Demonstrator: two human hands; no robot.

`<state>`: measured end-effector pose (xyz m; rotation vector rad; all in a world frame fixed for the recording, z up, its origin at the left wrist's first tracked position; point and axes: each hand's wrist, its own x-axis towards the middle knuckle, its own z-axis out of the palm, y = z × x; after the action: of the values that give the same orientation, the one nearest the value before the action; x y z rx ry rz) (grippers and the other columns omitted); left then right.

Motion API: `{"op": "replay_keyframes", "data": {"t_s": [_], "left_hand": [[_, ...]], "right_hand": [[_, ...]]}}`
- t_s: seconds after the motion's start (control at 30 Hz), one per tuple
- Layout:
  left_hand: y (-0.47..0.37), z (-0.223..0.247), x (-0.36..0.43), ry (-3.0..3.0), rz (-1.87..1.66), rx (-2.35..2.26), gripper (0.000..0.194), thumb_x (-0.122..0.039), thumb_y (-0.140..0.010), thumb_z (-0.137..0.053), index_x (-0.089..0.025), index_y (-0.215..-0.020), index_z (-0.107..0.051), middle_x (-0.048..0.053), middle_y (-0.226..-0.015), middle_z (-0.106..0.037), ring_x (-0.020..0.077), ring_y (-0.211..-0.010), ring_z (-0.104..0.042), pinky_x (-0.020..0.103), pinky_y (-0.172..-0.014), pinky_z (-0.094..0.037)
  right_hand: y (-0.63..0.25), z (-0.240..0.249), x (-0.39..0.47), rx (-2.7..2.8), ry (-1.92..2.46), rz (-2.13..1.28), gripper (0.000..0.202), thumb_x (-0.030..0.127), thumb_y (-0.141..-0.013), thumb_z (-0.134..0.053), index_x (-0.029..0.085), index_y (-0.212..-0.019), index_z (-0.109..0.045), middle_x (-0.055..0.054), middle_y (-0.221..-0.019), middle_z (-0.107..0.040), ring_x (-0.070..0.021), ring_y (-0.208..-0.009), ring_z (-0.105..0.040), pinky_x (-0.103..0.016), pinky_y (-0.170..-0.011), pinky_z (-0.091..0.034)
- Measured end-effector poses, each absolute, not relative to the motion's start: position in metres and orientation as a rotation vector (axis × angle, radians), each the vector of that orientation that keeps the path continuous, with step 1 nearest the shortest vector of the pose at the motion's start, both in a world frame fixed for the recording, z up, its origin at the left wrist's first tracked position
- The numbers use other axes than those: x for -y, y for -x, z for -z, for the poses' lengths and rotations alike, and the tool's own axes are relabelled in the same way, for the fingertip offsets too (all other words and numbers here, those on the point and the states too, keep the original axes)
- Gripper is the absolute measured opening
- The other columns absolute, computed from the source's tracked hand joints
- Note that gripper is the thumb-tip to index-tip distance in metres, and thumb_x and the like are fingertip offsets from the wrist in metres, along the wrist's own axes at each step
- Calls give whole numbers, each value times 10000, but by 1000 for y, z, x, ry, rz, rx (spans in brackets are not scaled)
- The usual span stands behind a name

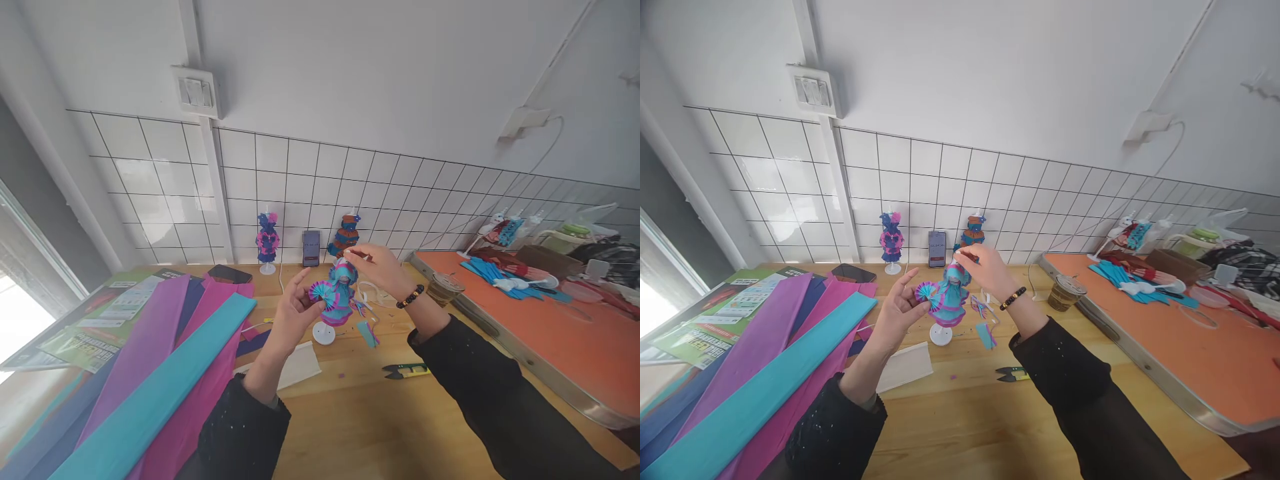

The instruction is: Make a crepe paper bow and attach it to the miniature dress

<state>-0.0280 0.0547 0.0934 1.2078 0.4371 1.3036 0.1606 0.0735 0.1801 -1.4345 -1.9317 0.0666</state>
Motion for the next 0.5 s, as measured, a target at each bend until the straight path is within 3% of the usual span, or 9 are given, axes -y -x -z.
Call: {"op": "replay_keyframes", "data": {"t_s": [0.5], "left_hand": [[22, -91, -52, -1208, -1340, -477, 667, -156, -688, -638, -226, -1267, -315, 30, -912, -579, 129, -829, -561, 299, -769, -448]], "right_hand": [[-162, -172, -61, 1864, 1409, -55, 244, 361, -789, -502, 209, -908, -652, -49, -923, -659, -187, -802, -582, -277, -617, -443]]}}
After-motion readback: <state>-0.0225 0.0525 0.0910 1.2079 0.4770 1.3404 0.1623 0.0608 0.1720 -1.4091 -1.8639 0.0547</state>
